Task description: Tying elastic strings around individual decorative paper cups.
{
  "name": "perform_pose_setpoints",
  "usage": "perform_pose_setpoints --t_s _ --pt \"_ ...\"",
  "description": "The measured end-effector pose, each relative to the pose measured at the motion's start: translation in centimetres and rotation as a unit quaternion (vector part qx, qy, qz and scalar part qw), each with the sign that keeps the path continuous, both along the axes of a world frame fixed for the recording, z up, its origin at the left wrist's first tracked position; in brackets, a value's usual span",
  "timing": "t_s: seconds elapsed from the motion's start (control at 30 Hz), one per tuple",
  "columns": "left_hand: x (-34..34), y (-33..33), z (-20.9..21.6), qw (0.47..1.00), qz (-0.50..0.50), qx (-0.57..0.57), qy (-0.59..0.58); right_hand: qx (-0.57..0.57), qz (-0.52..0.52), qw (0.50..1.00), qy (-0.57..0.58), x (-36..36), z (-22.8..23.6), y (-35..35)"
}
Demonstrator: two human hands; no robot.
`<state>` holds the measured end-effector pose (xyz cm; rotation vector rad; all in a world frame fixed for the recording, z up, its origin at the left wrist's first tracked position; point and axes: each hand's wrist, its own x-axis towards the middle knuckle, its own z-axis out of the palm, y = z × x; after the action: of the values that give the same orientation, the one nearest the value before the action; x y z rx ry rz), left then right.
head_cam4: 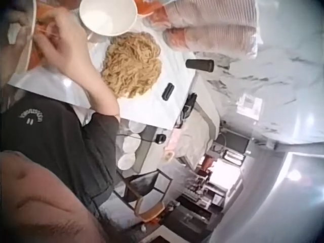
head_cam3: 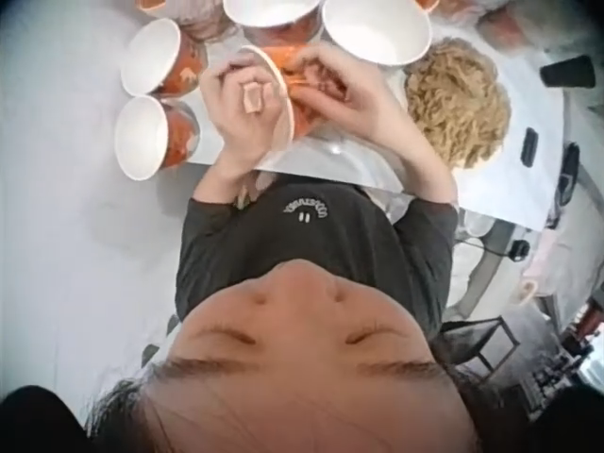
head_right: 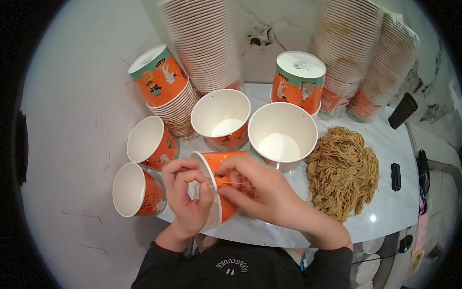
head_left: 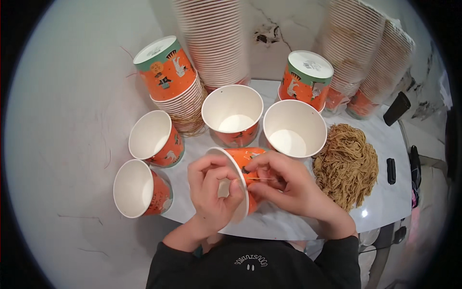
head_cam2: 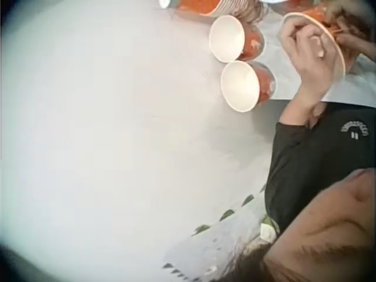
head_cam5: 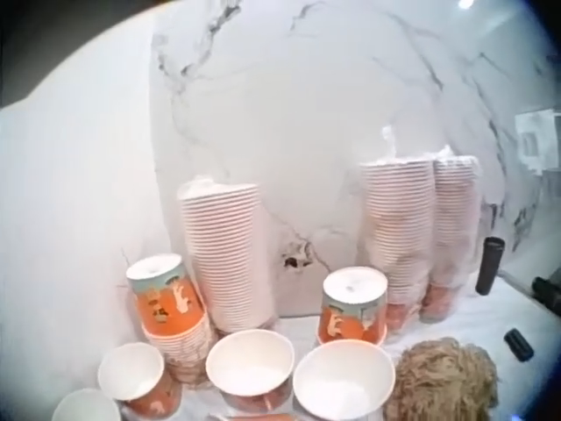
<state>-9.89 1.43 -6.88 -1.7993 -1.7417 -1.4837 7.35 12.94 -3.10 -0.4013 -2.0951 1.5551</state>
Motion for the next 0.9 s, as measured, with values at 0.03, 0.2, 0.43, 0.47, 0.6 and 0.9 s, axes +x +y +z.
perform_pose_setpoints --t_s 0.03,0.2,0.43,0.47,0.6,0.9 --pt "-0.1 -0.1 1.2 1.0 0.0 -0.002 0.002 0.102 -0.014 0.994 0.029 -0.2 0.2 -0.2" --pt "-1.0 1.4 5.5 0.978 -0.188 -0.093 -0.013 0.148 -0.02 0.986 0.077 0.3 0.2 -0.1" --pt "-1.1 2.9 7.6 0.925 -0.303 -0.21 -0.089 -0.056 -0.033 0.994 0.089 0.6 0.1 0.4" --pt "-1.0 3.0 7.6 0.916 -0.308 -0.226 -0.123 -0.071 -0.03 0.994 0.083 0.3 0.2 0.6" --pt "-1.7 2.3 7.3 0.934 -0.268 -0.195 -0.137 -0.117 0.039 0.991 0.059 -1.4 1.6 2.8" --pt "-6.6 3.8 5.2 0.85 -0.354 -0.281 -0.27 0.113 0.054 0.981 0.15 -4.3 0.8 4.2"
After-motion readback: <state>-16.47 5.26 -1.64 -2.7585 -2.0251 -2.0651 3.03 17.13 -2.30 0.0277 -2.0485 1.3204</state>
